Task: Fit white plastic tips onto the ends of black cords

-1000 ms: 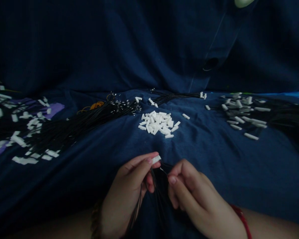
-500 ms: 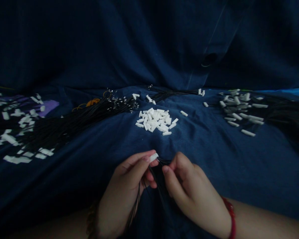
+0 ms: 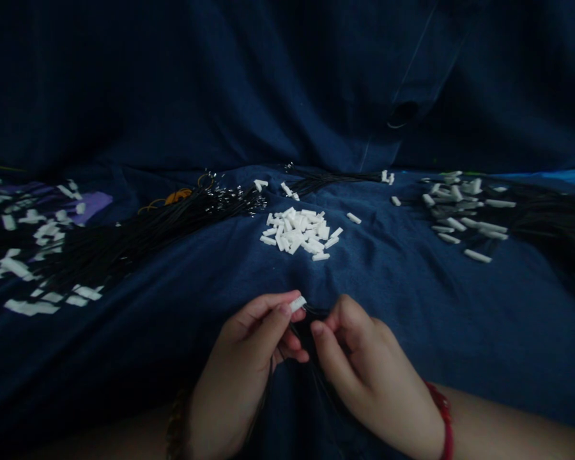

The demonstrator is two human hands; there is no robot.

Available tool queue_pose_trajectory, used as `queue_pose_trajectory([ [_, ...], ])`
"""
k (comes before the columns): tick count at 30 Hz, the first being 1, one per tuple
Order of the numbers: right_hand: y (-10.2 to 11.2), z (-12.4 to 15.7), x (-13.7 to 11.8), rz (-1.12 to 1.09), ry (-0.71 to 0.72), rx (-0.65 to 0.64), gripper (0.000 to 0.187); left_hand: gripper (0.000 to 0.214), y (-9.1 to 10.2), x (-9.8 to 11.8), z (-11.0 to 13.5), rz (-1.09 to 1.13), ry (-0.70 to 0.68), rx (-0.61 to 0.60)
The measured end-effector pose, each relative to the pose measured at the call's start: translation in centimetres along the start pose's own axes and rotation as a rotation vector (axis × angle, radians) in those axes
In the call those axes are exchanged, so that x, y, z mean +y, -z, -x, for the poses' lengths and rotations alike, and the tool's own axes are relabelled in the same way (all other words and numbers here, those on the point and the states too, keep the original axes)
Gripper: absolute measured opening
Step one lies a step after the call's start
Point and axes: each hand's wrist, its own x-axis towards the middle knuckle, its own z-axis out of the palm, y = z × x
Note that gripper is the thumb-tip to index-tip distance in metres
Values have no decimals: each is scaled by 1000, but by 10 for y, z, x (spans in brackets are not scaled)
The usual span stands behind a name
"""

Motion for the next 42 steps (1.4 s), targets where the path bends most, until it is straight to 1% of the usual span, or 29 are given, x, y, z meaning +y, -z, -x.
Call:
queue_pose_trajectory([
  [3,0,0,0,-8,-2,11,13,19,0,0,1,-18,8,13],
  [7,1,1,0,-18,-28,-6,13,19,0,0,1,-40,4,9],
  [12,2,2,1,-17,-8,-4,15,19,1,0,1,-43,12,4],
  [18,-1,-1,2,34,-14,-63,14,19,0,2,2,-21,11,-20],
  [21,-1,-2,3,39,-14,-69,14,17,1,3,2,-32,13,-28],
  [26,-1,0,2,42,-29,-58,17,20,0,3,1,-130,-1,-51],
  [31,-2,0,0,32,-33,-107,18,23,-1,5,1,-243,-3,-42],
  [35,8,-2,-2,25,-18,-128,13,23,3,9,-1,-332,-69,-51],
  [37,17,-2,-2,26,22,-173,8,22,5,13,-3,-330,-93,-49],
  [38,22,-1,-1,34,68,-191,9,22,6,15,-3,-319,-100,-41],
  [40,30,0,0,78,208,-190,20,23,6,20,-5,-295,-107,-15],
  [42,34,2,1,157,361,-148,26,23,6,23,-6,-281,-112,12],
])
